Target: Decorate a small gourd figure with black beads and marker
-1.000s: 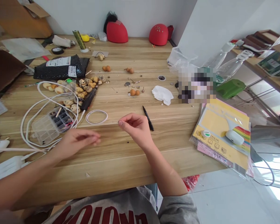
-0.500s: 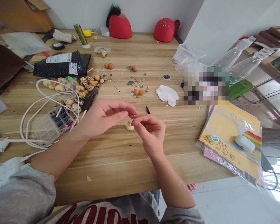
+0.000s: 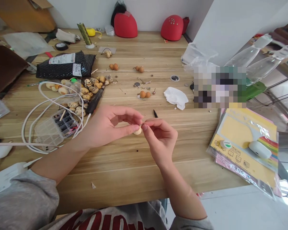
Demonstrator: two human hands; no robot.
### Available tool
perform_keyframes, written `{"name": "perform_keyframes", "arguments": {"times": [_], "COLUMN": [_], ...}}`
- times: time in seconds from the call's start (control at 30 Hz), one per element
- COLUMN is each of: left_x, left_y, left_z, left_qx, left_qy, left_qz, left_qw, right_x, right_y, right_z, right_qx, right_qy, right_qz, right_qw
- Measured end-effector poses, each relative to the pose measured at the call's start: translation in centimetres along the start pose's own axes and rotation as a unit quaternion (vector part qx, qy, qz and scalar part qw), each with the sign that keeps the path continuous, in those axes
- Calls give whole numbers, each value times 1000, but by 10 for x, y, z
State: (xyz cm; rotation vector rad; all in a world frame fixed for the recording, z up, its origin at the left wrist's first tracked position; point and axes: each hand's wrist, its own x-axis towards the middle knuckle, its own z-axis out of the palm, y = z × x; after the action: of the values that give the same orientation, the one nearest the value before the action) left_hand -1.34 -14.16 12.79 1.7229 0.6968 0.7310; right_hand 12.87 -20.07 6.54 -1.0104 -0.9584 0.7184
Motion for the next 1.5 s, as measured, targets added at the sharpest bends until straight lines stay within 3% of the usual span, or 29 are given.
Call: {"name": "perform_keyframes", "arguments": {"times": [0.33, 0.6, 0.93, 1.23, 1.5], "left_x": [1, 4, 2, 1, 1], "left_y": [-2, 0, 2, 3, 2], "left_z": [0, -5, -6, -7, -6], "left_qx": [-29, -97, -123, -116, -92], "left_qy": [0, -37, -48, -45, -40], "left_qz": [-11, -60, -85, -89, -73], "left_qw": [1000, 993, 988, 988, 992], "right_x": [-1, -4, -1, 3, 3], "right_y": [-1, -4, -9, -9, -10], "right_z": [2, 1, 0, -3, -4], "right_qx": [-12, -3, -85, -118, -146], "right_qy": [-21, -56, -47, -82, -71], "right_qz": [-42, -121, -195, -220, -235], "right_qw": [999, 991, 976, 965, 958]}}
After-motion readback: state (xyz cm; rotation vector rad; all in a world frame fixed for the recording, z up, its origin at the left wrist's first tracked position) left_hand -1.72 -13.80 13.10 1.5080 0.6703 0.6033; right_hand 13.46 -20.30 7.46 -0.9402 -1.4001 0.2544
